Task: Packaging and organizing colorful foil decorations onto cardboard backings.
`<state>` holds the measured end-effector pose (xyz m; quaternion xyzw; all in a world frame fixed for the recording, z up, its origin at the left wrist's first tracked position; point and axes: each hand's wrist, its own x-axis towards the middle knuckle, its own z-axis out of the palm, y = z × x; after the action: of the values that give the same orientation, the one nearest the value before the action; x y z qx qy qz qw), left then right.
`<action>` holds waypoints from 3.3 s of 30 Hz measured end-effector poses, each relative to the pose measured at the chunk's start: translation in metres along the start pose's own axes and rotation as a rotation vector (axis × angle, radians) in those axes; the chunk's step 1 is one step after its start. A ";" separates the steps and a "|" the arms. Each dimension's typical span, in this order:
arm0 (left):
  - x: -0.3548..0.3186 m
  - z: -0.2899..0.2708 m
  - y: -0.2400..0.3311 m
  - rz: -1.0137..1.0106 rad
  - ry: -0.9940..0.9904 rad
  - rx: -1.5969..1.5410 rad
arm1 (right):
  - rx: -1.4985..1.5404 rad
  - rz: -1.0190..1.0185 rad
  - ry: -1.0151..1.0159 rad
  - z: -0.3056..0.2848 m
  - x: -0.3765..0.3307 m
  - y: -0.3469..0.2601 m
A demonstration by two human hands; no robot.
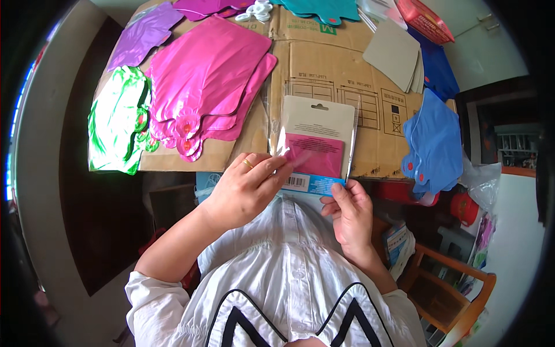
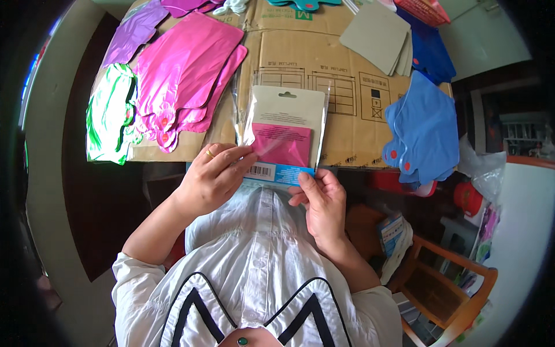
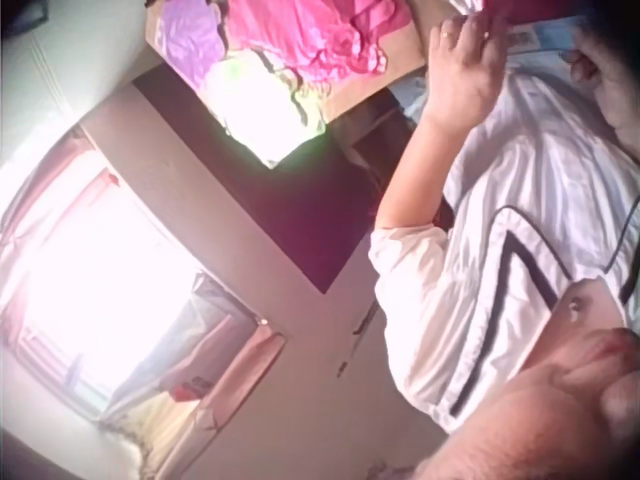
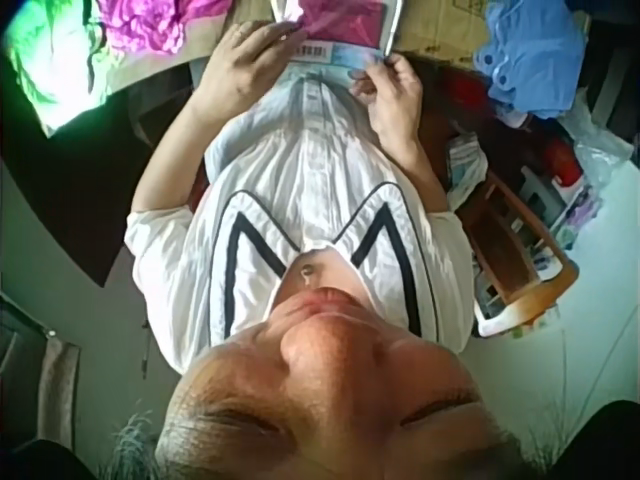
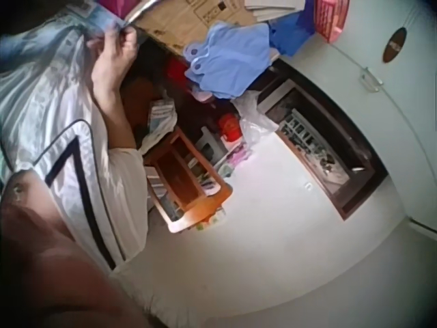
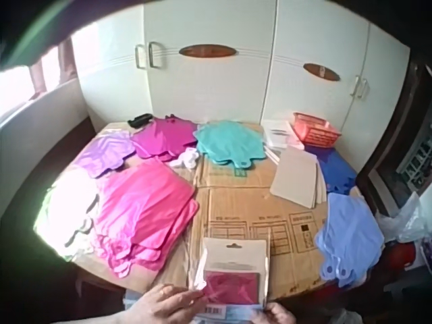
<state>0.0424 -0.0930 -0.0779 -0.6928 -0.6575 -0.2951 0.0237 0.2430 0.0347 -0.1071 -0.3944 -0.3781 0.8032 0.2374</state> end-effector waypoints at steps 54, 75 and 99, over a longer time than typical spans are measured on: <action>0.054 -0.022 -0.005 -0.365 0.229 -0.138 | -0.250 -0.218 -0.193 0.006 0.013 -0.021; 0.079 0.035 -0.008 -0.061 -0.253 0.107 | -0.189 0.149 -0.133 -0.009 0.011 -0.017; 0.085 0.025 -0.023 -0.021 -0.298 0.055 | -1.042 -0.244 -0.331 -0.008 0.096 -0.170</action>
<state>0.0271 -0.0035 -0.0696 -0.7212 -0.6688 -0.1712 -0.0581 0.2087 0.2055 -0.0186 -0.2815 -0.8001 0.5281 0.0400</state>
